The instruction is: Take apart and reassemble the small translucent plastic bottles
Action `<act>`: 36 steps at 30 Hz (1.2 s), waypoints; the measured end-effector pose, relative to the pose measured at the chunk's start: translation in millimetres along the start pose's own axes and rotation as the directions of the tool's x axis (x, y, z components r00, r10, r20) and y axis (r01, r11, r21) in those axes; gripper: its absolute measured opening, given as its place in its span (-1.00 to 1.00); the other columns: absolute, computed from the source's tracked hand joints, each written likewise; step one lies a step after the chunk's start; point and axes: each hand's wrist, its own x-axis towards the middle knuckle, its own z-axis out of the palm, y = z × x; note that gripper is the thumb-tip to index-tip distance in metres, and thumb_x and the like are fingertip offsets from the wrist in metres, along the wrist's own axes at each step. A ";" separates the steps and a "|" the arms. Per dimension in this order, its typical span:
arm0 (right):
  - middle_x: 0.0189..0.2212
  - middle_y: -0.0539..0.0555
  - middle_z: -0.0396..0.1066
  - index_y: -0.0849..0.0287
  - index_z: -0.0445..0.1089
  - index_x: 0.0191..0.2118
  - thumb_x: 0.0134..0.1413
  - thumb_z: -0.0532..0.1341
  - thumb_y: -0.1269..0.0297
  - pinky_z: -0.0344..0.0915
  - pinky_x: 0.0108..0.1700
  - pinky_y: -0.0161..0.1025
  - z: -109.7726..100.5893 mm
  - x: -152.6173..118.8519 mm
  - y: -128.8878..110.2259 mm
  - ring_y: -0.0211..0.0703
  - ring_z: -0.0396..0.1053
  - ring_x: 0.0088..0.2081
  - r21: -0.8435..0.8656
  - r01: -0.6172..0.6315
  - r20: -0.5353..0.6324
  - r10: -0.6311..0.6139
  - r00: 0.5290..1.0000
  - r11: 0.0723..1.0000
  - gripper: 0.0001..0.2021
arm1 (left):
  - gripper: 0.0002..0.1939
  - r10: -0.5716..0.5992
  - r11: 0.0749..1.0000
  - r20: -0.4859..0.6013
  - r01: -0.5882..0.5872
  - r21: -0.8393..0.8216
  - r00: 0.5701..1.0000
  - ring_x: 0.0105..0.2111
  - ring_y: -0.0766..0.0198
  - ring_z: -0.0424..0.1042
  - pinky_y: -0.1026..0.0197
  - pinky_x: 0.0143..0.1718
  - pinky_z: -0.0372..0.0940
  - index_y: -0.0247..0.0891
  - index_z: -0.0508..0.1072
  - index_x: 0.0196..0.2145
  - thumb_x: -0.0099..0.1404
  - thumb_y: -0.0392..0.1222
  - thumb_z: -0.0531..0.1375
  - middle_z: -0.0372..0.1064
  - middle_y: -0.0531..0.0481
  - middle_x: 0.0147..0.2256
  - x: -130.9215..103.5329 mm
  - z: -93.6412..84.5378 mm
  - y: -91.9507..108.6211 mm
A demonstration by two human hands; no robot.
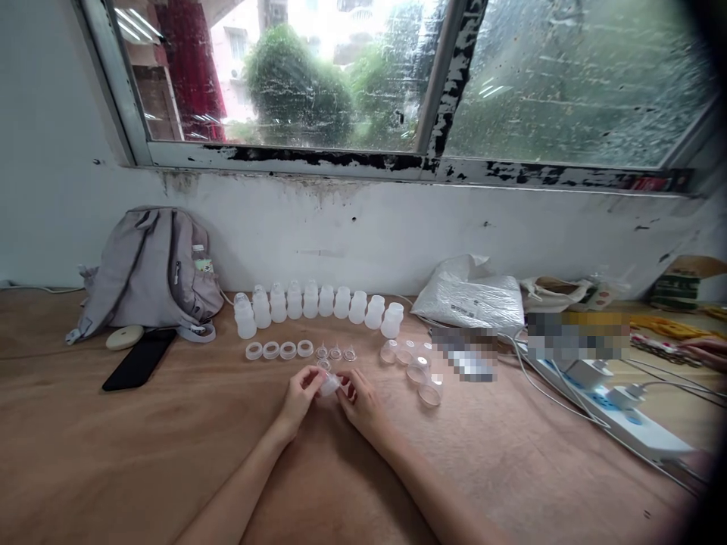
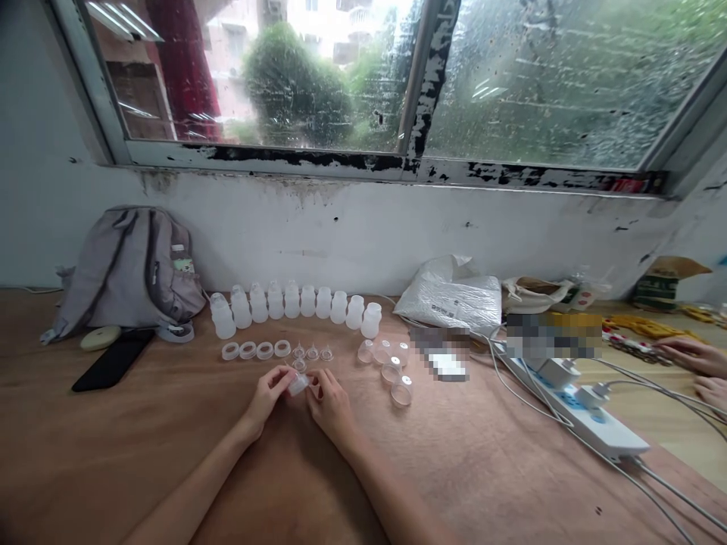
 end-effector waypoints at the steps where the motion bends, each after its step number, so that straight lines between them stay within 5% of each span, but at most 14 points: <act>1: -0.41 0.01 0.24 0.15 0.22 -0.20 -0.05 0.04 0.45 0.21 -0.40 -0.34 0.2 -0.3 0.3 -0.30 0.21 -0.48 0.002 -0.004 -0.011 0.004 1.000 1.000 -0.77 | -0.72 -0.016 0.999 -0.046 0.014 -0.043 0.999 -0.50 0.37 0.26 0.37 -0.51 0.16 -0.31 0.40 -0.45 0.03 0.00 0.16 0.31 0.03 -0.50 0.7 -2.0 -0.5; 8: -0.44 -0.01 0.25 0.15 0.19 -0.19 -0.03 0.01 0.45 0.23 -0.40 -0.34 1.9 1.2 3.5 -0.29 0.24 -0.48 0.025 -0.030 -0.075 0.031 0.997 0.999 -0.77 | -0.67 -0.242 0.900 -0.187 0.148 -0.411 0.952 -0.51 0.36 0.31 0.34 -0.52 0.21 -0.28 0.36 -0.43 -0.05 0.04 0.21 0.34 0.04 -0.45 9.3 -15.9 -4.6; 14: -0.41 0.04 0.25 0.16 0.17 -0.16 -0.01 -0.01 0.48 0.25 -0.31 -0.27 1.7 10.6 5.8 -0.22 0.26 -0.38 -0.042 0.022 -0.149 -0.028 0.988 0.999 -0.75 | -0.68 -0.255 0.883 -0.147 0.168 -0.437 0.956 -0.51 0.36 0.32 0.33 -0.52 0.23 -0.30 0.35 -0.40 -0.03 0.01 0.21 0.33 0.02 -0.45 11.6 -16.3 -6.4; 20: -0.30 0.14 0.26 0.24 0.05 0.01 0.00 -0.04 0.47 0.21 -0.19 -0.18 -3.1 87.7 3.9 -0.13 0.25 -0.25 -0.223 0.161 -0.165 -0.200 0.966 0.961 -0.62 | -0.65 -0.268 0.879 -0.119 0.193 -0.436 0.956 -0.51 0.35 0.31 0.32 -0.53 0.21 -0.32 0.35 -0.39 -0.02 0.04 0.20 0.33 0.00 -0.46 12.6 -17.8 -8.1; 22: -0.20 0.19 0.26 0.28 -0.08 0.09 -0.01 -0.05 0.47 0.20 -0.18 -0.20 -0.6 124.5 1.2 -0.11 0.25 -0.19 -0.288 0.098 -0.088 -0.129 0.988 0.953 -0.52 | -0.65 -0.263 0.884 -0.107 0.195 -0.426 0.959 -0.51 0.35 0.32 0.33 -0.52 0.21 -0.31 0.36 -0.38 -0.01 0.04 0.19 0.34 -0.01 -0.45 11.8 -18.2 -7.1; 25: -0.04 0.24 0.17 0.22 -0.26 0.17 0.03 -0.06 0.43 0.19 -0.23 -0.21 7.9 169.3 0.0 -0.07 0.27 -0.17 -0.421 -0.109 0.058 0.147 0.988 0.901 -0.44 | -0.65 -0.241 0.897 -0.092 0.186 -0.401 0.966 -0.51 0.37 0.31 0.34 -0.51 0.21 -0.29 0.39 -0.37 -0.02 0.04 0.19 0.35 0.01 -0.45 9.9 -18.9 -5.2; 28: -0.15 0.25 0.27 0.26 -0.17 0.14 0.03 -0.04 0.43 0.18 -0.28 -0.21 17.0 191.9 3.4 -0.04 0.31 -0.21 -0.451 -0.187 0.082 0.250 0.965 0.873 -0.48 | -0.65 -0.228 0.904 -0.096 0.174 -0.392 0.969 -0.51 0.38 0.32 0.35 -0.51 0.20 -0.28 0.40 -0.38 -0.02 0.05 0.19 0.35 0.03 -0.46 8.6 -19.7 -4.8; 32: -0.26 0.23 0.30 0.27 0.00 0.02 0.07 -0.02 0.37 0.17 -0.34 -0.24 21.2 190.8 5.9 -0.06 0.33 -0.28 -0.458 -0.240 0.068 0.303 0.951 0.856 -0.64 | -0.64 -0.239 0.895 -0.117 0.172 -0.411 0.964 -0.51 0.37 0.33 0.35 -0.52 0.21 -0.29 0.41 -0.37 -0.04 0.05 0.20 0.37 0.02 -0.46 9.5 -20.5 -6.2; 36: -0.26 0.20 0.26 0.22 0.13 -0.13 0.15 -0.10 0.29 0.16 -0.38 -0.25 7.3 162.4 -2.3 -0.09 0.32 -0.31 -0.450 -0.239 0.008 0.272 0.962 0.860 -0.78 | -0.65 -0.260 0.874 -0.110 0.185 -0.449 0.959 -0.52 0.37 0.33 0.36 -0.55 0.20 -0.30 0.42 -0.35 -0.04 0.01 0.22 0.38 0.00 -0.45 11.6 -21.6 -5.7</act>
